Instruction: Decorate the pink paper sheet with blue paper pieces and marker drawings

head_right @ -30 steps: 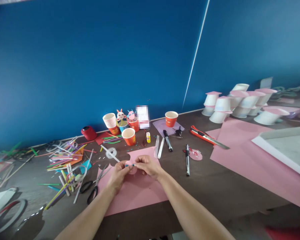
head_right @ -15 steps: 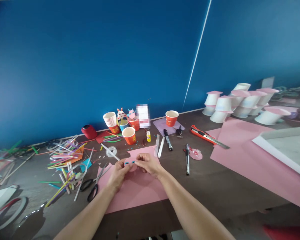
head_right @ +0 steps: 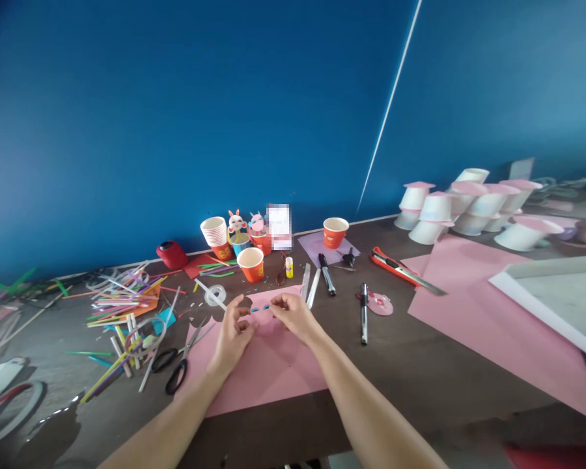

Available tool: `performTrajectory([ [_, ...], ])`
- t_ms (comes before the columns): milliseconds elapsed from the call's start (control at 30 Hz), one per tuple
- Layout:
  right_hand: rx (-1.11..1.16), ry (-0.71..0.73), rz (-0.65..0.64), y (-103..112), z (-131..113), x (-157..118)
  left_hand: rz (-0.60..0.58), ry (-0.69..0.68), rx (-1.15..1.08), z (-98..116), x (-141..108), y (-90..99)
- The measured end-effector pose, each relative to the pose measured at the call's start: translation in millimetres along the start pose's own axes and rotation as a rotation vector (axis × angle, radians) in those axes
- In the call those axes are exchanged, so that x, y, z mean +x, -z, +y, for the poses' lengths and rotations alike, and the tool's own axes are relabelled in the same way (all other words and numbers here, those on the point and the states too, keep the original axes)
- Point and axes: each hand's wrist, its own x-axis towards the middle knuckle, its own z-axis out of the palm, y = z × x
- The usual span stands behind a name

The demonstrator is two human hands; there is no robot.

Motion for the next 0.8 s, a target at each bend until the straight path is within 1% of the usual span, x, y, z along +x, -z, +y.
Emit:
performTrajectory([
  [100, -0.106, 0.015, 0.070, 3, 1, 2, 0.037, -0.146, 0.120, 5, -8, -1.2],
  [167, -0.153, 0.019, 0.092, 4, 3, 3, 0.002, -0.255, 0.241, 10, -12, -1.0],
  [200, -0.168, 0.022, 0.092, 4, 4, 3, -0.045, -0.311, 0.309, 13, -14, -0.8],
  [300, -0.218, 0.066, 0.083, 4, 9, 3, -0.239, -0.442, 0.481, 21, -17, -0.8],
  [367, -0.270, 0.109, 0.095, 4, 11, 3, -0.330, -0.478, 0.549, 24, -18, -1.6],
  [433, -0.318, 0.144, 0.120, 5, 11, 3, -0.383, -0.486, 0.599, 23, -19, -2.6],
  [533, -0.358, 0.176, 0.162, 7, 8, 2, -0.442, -0.492, 0.662, 20, -21, -3.5],
  [600, -0.357, 0.205, 0.185, 9, 5, 1, -0.456, -0.506, 0.688, 21, -22, -4.0],
  [700, -0.332, 0.254, 0.250, 11, -1, -1, -0.489, -0.550, 0.730, 31, -27, -6.6],
  [767, -0.309, 0.275, 0.313, 12, -4, -3, -0.563, -0.608, 0.753, 40, -35, -10.6],
  [800, -0.290, 0.282, 0.345, 13, -5, -4, -0.619, -0.650, 0.754, 45, -40, -13.8],
])
